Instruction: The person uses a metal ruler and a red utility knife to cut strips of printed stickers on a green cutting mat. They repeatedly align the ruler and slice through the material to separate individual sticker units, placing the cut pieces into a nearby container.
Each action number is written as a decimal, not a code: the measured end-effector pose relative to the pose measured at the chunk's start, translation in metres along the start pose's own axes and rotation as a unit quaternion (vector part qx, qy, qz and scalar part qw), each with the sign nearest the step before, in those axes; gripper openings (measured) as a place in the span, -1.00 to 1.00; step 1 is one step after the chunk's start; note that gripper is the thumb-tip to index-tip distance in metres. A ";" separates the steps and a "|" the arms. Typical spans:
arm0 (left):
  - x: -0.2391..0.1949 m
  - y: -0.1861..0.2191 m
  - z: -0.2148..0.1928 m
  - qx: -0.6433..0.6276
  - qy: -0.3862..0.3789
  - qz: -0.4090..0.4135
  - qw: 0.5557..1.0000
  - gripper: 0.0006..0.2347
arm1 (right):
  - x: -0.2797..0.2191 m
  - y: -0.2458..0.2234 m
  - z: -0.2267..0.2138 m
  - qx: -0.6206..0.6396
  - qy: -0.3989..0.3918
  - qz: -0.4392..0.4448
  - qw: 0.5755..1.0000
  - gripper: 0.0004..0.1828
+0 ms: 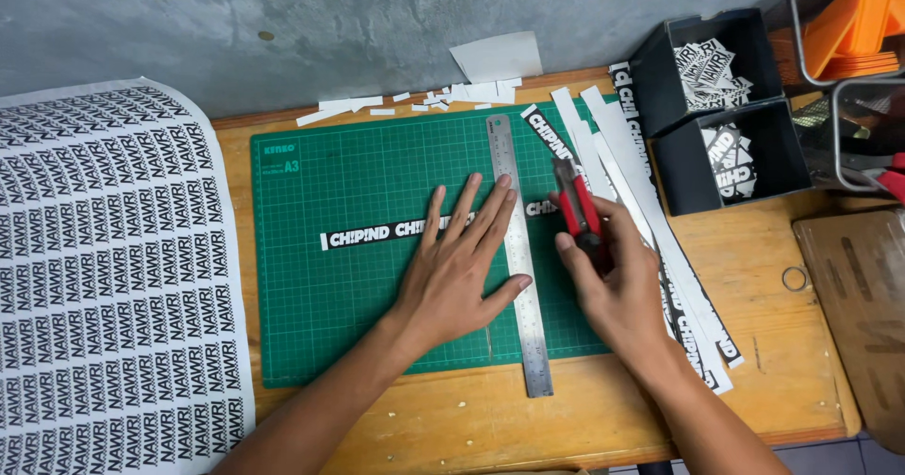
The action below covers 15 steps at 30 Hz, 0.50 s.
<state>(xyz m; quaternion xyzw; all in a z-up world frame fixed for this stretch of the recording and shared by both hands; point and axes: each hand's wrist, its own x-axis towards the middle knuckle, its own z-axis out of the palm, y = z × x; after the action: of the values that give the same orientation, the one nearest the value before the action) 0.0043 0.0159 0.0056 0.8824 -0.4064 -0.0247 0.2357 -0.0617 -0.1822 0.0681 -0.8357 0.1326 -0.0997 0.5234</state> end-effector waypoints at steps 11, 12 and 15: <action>0.001 0.002 -0.005 -0.008 -0.009 0.002 1.000 -0.23 | 0.008 0.040 -0.021 0.345 0.115 0.056 0.930 -0.54; 0.001 0.002 -0.005 -0.004 -0.009 0.002 1.000 -0.23 | 0.008 0.040 -0.023 0.339 0.128 0.050 0.931 -0.56; 0.002 0.003 -0.005 0.009 -0.007 0.002 1.000 -0.21 | 0.010 0.048 -0.028 0.329 0.137 0.021 0.934 -0.56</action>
<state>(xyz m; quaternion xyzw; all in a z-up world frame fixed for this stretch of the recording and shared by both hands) 0.0046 0.0149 0.0115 0.8834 -0.4101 -0.0269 0.2251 -0.0664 -0.2297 0.0369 -0.5916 0.1806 -0.2402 0.7481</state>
